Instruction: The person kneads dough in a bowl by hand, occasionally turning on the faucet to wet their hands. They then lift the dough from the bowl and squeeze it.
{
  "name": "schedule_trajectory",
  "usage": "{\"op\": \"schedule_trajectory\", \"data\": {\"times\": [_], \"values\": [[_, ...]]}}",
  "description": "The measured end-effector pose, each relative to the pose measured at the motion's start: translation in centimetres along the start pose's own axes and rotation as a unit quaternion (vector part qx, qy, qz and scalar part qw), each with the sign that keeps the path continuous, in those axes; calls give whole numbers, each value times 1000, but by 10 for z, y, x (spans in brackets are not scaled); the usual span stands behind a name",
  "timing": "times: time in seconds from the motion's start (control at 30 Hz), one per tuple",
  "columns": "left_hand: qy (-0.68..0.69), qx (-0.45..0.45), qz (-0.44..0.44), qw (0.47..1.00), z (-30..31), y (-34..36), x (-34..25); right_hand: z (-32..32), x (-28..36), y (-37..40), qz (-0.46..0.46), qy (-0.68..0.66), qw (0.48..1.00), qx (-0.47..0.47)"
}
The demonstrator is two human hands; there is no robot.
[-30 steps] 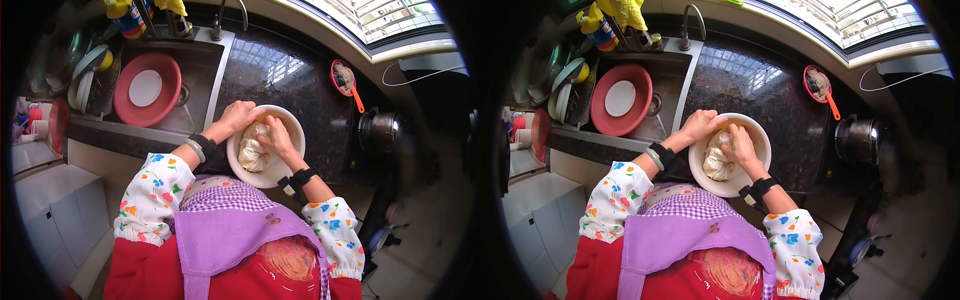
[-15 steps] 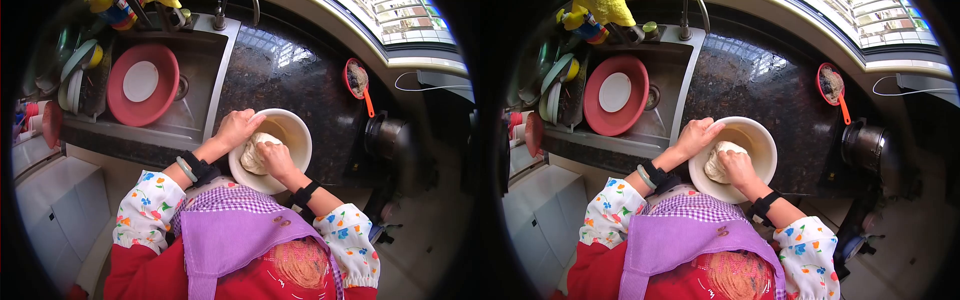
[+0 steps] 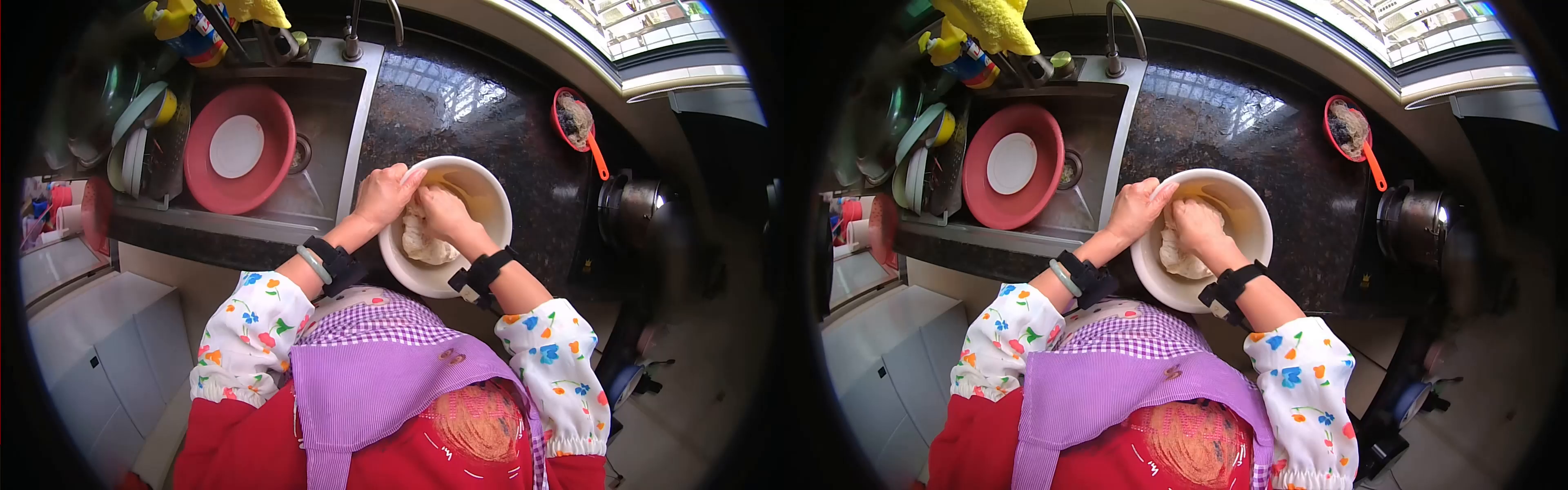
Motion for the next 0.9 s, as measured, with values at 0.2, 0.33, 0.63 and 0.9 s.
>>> {"op": "schedule_trajectory", "data": {"times": [0.2, 0.33, 0.63, 0.9], "values": [[-22, 19, 7, 1000, -4, -9, 1, 53, -31, 43, -88, -153, 983, -42], [-29, 15, 8, 999, -8, -8, -1, 14, -43, 10, -159, -188, 961, -124], [-58, 25, 7, 998, -2, -10, -4, 50, 8, 36, 74, -140, 987, -28], [-22, 45, 23, 998, -6, -8, -3, 34, 15, 94, 70, 28, 995, 64]]}}
Point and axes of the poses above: each hand's wrist, its own y-axis away from the middle knuckle, its own z-axis out of the back of the hand, x = y × z, the point moved 3 cm from there along -y, towards the middle knuckle, and after that the axes turned 6 degrees about -x, right-handed, at the moved point
